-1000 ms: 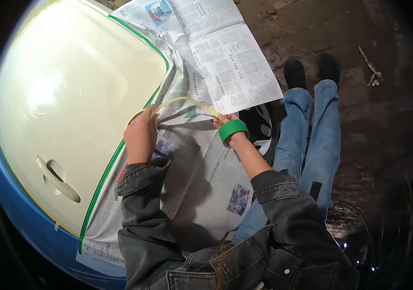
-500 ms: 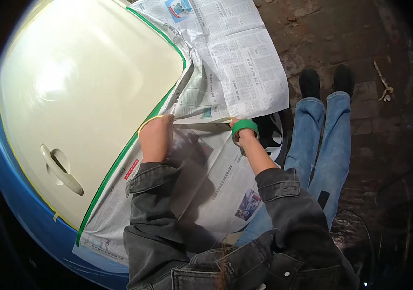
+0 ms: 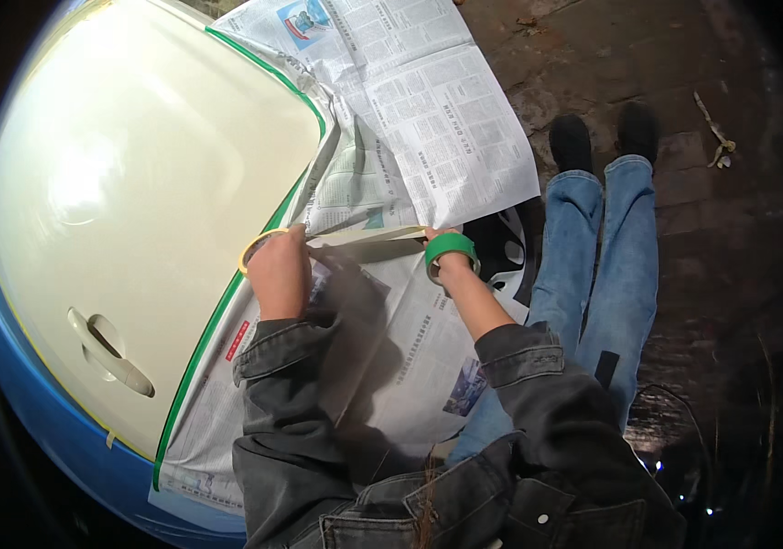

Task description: The person applies masking tape to a white car part covered with newspaper and plastic sheeting. They smooth the tape along edges and corners, then walk around the garage to reposition the part.

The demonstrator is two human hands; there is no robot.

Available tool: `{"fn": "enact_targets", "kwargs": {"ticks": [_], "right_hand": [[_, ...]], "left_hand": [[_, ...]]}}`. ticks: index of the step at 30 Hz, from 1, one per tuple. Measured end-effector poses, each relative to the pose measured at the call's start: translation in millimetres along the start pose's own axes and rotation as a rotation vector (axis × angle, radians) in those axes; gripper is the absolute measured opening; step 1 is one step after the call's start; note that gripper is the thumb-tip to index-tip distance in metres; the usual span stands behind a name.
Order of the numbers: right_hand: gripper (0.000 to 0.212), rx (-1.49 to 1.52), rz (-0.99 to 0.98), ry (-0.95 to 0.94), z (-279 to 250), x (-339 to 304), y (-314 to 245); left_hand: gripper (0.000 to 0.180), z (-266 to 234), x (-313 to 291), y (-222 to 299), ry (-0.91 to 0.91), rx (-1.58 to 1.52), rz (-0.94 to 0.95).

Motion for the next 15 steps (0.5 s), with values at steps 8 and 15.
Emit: {"fn": "enact_targets", "kwargs": {"ticks": [8, 15], "right_hand": [[0.023, -0.406, -0.655, 0.527, -2, -64, -31], [0.024, -0.435, -0.489, 0.334, -7, -33, -27]], "left_hand": [[0.011, -20, -20, 9, 0.059, -0.07, 0.024], [0.011, -24, -90, 82, -0.228, -0.496, 0.175]]}}
Point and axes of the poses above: each hand's wrist, its own x-axis towards the middle knuckle, its own z-axis out of the palm, y = z × x, the point moved 8 cm from there along x, towards the middle knuckle, and after that the axes turned 13 degrees about z, right-handed, at the moved point
